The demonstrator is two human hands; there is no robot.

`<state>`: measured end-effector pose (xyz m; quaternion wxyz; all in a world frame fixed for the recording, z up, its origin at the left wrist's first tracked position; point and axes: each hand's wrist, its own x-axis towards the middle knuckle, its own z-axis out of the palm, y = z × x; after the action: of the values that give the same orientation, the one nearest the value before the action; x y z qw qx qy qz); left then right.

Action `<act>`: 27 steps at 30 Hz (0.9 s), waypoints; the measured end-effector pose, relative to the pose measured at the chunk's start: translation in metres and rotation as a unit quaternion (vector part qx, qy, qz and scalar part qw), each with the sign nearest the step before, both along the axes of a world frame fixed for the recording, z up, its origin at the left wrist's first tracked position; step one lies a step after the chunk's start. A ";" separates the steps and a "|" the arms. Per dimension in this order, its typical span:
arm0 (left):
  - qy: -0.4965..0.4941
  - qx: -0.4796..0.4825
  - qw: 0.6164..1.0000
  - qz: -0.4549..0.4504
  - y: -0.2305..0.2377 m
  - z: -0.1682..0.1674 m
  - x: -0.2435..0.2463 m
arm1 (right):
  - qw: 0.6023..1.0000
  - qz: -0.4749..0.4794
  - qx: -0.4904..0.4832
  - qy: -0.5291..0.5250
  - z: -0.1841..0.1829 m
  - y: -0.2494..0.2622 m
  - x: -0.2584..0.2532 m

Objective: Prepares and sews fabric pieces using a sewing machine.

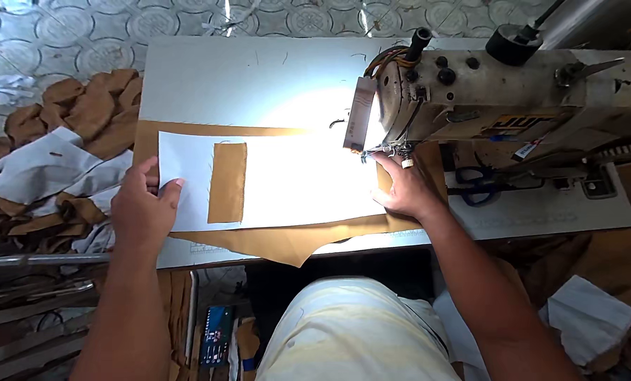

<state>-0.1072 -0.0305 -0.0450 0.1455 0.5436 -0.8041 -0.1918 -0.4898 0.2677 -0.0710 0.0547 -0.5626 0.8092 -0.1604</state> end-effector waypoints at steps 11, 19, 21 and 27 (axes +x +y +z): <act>-0.008 -0.030 0.998 -0.047 0.004 0.002 0.008 | 0.999 0.011 0.045 -0.020 0.011 0.001 0.002; -0.014 -0.054 0.962 -0.268 0.050 -0.001 0.058 | 0.986 0.162 -0.007 0.030 0.026 0.057 0.050; -0.028 -0.056 0.957 -0.282 0.052 -0.010 0.063 | 0.982 0.187 -0.027 0.025 0.021 0.067 0.056; -0.033 -0.103 0.953 -0.282 0.046 -0.009 0.054 | 0.983 0.164 -0.073 0.041 0.016 0.061 0.055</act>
<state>-0.0528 0.0153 -0.0542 0.1139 0.2826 -0.9445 -0.1227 -0.4353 0.3288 -0.0548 0.0055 -0.6964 0.6934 -0.1850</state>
